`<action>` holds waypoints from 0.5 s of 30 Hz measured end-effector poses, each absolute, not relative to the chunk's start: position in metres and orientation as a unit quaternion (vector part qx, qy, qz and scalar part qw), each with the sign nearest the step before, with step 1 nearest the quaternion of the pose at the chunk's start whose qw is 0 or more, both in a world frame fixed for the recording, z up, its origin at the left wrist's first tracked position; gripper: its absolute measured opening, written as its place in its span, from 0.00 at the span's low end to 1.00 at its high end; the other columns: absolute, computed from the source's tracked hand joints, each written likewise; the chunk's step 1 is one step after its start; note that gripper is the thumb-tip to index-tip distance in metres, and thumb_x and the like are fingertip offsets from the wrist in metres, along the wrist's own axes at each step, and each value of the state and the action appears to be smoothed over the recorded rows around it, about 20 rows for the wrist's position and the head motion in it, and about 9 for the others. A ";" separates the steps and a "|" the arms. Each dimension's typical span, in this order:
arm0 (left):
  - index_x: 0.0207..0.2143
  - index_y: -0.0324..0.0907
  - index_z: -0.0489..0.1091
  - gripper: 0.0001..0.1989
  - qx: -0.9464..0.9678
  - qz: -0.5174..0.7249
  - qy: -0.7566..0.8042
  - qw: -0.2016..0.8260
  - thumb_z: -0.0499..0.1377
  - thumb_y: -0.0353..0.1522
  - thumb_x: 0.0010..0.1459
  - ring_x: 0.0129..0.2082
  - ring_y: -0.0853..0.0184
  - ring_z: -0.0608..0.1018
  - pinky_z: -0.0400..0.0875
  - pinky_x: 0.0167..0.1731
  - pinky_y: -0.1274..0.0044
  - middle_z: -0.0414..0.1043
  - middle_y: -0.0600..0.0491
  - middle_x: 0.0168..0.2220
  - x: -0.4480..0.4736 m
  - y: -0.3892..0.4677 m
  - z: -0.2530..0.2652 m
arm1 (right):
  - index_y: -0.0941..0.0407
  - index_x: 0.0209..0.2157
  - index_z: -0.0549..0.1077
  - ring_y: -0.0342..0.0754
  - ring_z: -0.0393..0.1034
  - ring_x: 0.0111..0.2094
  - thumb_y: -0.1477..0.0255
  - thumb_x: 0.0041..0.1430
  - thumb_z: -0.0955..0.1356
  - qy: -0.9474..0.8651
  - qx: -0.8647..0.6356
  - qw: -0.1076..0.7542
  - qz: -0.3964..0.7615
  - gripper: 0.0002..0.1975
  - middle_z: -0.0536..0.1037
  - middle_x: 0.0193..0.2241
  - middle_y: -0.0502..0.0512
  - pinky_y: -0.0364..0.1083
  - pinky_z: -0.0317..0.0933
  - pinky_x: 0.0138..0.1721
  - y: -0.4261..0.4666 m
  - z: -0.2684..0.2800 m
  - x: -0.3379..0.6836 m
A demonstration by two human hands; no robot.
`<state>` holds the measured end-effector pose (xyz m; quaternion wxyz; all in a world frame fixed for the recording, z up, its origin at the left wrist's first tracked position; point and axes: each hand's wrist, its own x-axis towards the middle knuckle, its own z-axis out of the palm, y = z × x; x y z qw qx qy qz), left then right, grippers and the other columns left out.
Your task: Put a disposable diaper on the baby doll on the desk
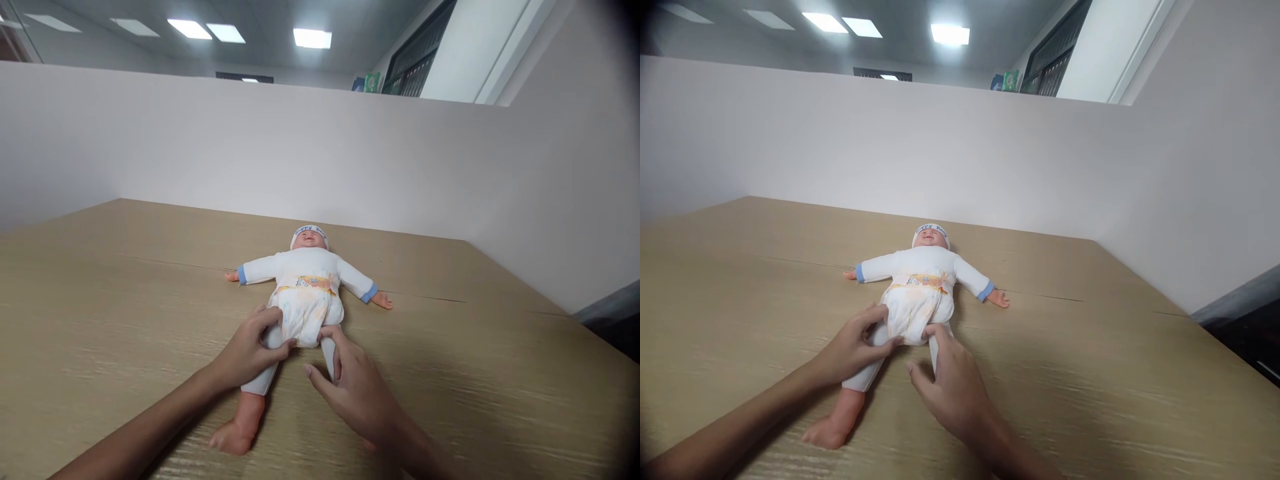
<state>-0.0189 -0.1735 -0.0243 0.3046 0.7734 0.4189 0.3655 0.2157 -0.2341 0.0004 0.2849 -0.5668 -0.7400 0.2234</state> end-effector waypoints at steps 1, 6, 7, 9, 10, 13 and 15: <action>0.31 0.45 0.63 0.14 0.766 0.372 0.420 0.313 0.66 0.38 0.63 0.40 0.61 0.69 0.63 0.41 0.72 0.67 0.56 0.35 -0.019 -0.174 -0.026 | 0.51 0.50 0.71 0.51 0.70 0.27 0.67 0.61 0.73 -0.727 -0.578 0.289 0.230 0.16 0.75 0.27 0.46 0.49 0.65 0.34 -0.232 -0.001 0.216; 0.38 0.45 0.65 0.14 0.727 0.396 0.420 0.371 0.66 0.41 0.64 0.41 0.62 0.71 0.65 0.43 0.72 0.69 0.55 0.38 -0.018 -0.175 -0.030 | 0.50 0.48 0.64 0.48 0.60 0.22 0.64 0.62 0.72 -0.656 -0.609 0.373 0.245 0.16 0.71 0.24 0.41 0.47 0.59 0.29 -0.223 -0.010 0.216; 0.39 0.45 0.64 0.14 0.722 0.400 0.420 0.378 0.66 0.41 0.64 0.41 0.62 0.71 0.66 0.43 0.72 0.69 0.55 0.38 -0.018 -0.175 -0.031 | 0.50 0.48 0.64 0.47 0.61 0.23 0.63 0.62 0.72 -0.646 -0.612 0.389 0.240 0.17 0.75 0.27 0.44 0.47 0.59 0.30 -0.222 -0.012 0.217; 0.40 0.46 0.62 0.16 0.710 0.414 0.424 0.380 0.67 0.42 0.63 0.39 0.63 0.70 0.67 0.41 0.73 0.66 0.56 0.37 -0.018 -0.175 -0.033 | 0.49 0.47 0.63 0.47 0.64 0.24 0.63 0.62 0.72 -0.635 -0.614 0.409 0.231 0.18 0.80 0.34 0.48 0.47 0.59 0.30 -0.221 -0.014 0.219; 0.40 0.47 0.60 0.18 0.703 0.423 0.428 0.379 0.67 0.42 0.63 0.38 0.65 0.69 0.66 0.40 0.74 0.64 0.57 0.37 -0.018 -0.175 -0.035 | 0.49 0.46 0.63 0.47 0.65 0.25 0.62 0.62 0.73 -0.632 -0.614 0.413 0.230 0.18 0.81 0.35 0.49 0.47 0.59 0.30 -0.221 -0.015 0.221; 0.40 0.48 0.57 0.22 0.676 0.453 0.442 0.377 0.69 0.42 0.61 0.37 0.66 0.69 0.67 0.39 0.75 0.63 0.58 0.37 -0.017 -0.176 -0.041 | 0.48 0.43 0.62 0.49 0.67 0.27 0.60 0.62 0.73 -0.628 -0.616 0.410 0.243 0.18 0.81 0.33 0.49 0.48 0.61 0.31 -0.223 -0.016 0.226; 0.43 0.48 0.58 0.23 0.655 0.465 0.448 0.393 0.70 0.42 0.60 0.40 0.65 0.73 0.70 0.42 0.74 0.67 0.56 0.41 -0.016 -0.178 -0.044 | 0.49 0.42 0.62 0.49 0.68 0.27 0.57 0.60 0.74 -0.613 -0.626 0.406 0.259 0.20 0.82 0.35 0.50 0.48 0.63 0.32 -0.223 -0.016 0.228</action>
